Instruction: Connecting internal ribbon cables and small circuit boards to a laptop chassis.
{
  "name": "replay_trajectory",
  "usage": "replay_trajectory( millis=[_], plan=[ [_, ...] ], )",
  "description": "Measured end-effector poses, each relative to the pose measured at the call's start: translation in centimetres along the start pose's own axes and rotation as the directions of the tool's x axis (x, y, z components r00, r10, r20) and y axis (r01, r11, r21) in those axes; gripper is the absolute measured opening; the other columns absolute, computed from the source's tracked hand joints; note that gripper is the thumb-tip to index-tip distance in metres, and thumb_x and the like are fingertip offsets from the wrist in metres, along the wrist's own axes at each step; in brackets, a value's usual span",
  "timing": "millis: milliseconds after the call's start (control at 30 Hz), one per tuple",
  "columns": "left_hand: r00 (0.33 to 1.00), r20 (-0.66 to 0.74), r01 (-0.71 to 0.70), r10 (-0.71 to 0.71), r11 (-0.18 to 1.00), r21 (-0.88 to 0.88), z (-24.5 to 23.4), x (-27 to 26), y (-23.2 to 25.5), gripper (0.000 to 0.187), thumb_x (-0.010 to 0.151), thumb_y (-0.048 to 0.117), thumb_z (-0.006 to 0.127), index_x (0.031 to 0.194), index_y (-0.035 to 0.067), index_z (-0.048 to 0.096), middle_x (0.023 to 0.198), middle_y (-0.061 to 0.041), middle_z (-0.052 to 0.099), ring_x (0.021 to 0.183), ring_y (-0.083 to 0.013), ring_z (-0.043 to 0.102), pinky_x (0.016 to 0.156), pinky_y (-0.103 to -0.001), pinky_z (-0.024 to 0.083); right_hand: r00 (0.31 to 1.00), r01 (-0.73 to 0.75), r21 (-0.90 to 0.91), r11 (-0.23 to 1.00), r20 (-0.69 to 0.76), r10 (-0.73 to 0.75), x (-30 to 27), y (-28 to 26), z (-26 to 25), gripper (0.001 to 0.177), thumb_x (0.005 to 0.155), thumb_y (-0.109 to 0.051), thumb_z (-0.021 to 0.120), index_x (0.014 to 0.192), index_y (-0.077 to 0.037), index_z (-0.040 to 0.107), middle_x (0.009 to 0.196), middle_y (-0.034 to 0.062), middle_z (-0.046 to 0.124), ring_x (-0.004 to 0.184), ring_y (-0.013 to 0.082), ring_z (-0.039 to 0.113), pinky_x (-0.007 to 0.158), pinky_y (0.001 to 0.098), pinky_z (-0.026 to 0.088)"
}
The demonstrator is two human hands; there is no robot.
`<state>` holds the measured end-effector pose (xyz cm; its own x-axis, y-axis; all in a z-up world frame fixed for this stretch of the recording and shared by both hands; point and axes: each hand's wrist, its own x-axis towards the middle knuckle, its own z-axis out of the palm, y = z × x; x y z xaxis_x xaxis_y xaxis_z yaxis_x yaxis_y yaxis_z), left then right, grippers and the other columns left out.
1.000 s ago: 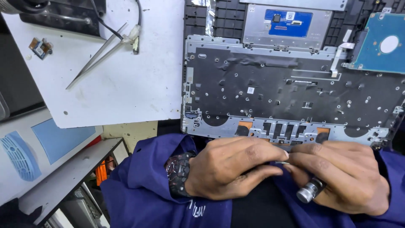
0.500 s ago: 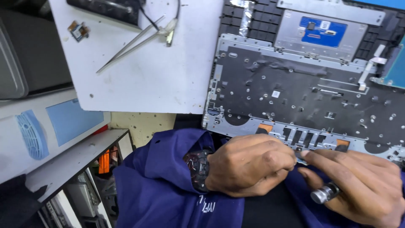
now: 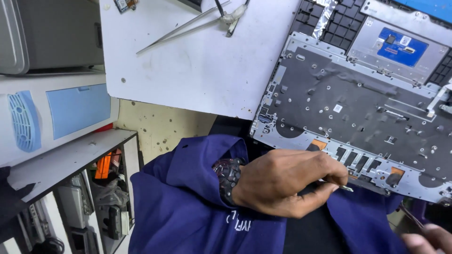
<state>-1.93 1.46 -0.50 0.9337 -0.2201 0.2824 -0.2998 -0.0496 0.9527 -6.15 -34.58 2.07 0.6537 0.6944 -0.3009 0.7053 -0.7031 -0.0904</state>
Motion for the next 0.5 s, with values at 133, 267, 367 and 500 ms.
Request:
replay_trajectory(
  millis=[133,267,367,500],
  plan=[
    [0.998,0.009,0.057,-0.056,0.996,-0.070,-0.7,-0.8,0.7,0.023,0.105,-0.003,0.061,0.117,0.009,0.047,0.102,-0.003,0.063,0.084,-0.0212,0.068,0.078,-0.034,0.056,0.994,0.096,-0.238,0.966,0.064,-0.083,4.4,-1.7,-2.9,0.057,0.095,-0.031,0.056,0.151,-0.024,0.051,0.140,-0.0110,0.068,0.129,0.0001,0.059,0.079,0.0355,0.042],
    [0.989,-0.016,0.137,-0.144,0.967,-0.213,-3.0,-1.4,1.8,0.020,0.105,0.003,0.062,0.119,0.009,0.049,0.102,-0.004,0.063,0.089,-0.0191,0.067,0.086,-0.030,0.057,0.568,0.690,-0.447,0.569,-0.153,-0.809,15.8,-2.3,-9.0,0.027,0.093,-0.013,0.069,0.118,-0.007,0.074,0.113,0.0138,0.078,0.037,0.0142,0.040,0.040,0.0306,0.028],
    [0.978,-0.037,0.189,-0.204,0.950,-0.248,-4.7,-2.1,1.6,0.024,0.104,0.004,0.064,0.122,0.009,0.050,0.105,-0.006,0.066,0.092,-0.0187,0.069,0.090,-0.029,0.060,0.301,0.822,-0.501,0.270,-0.019,-0.953,19.2,-2.3,-10.1,0.029,0.095,-0.011,0.062,0.114,0.004,0.078,0.091,0.0117,0.077,0.033,0.0102,0.037,0.038,0.0290,0.027],
    [0.969,-0.201,0.111,-0.144,0.980,-0.167,-6.9,-3.2,0.6,0.047,0.098,0.015,0.079,0.135,0.002,0.054,0.129,-0.016,0.068,0.108,-0.0238,0.073,0.102,-0.030,0.067,0.550,0.773,-0.333,0.540,-0.072,-0.832,21.0,-4.6,-10.8,0.039,0.099,-0.025,0.074,0.108,0.012,0.079,0.058,0.0029,0.063,0.035,0.0111,0.039,0.040,0.0285,0.032]
  ],
)
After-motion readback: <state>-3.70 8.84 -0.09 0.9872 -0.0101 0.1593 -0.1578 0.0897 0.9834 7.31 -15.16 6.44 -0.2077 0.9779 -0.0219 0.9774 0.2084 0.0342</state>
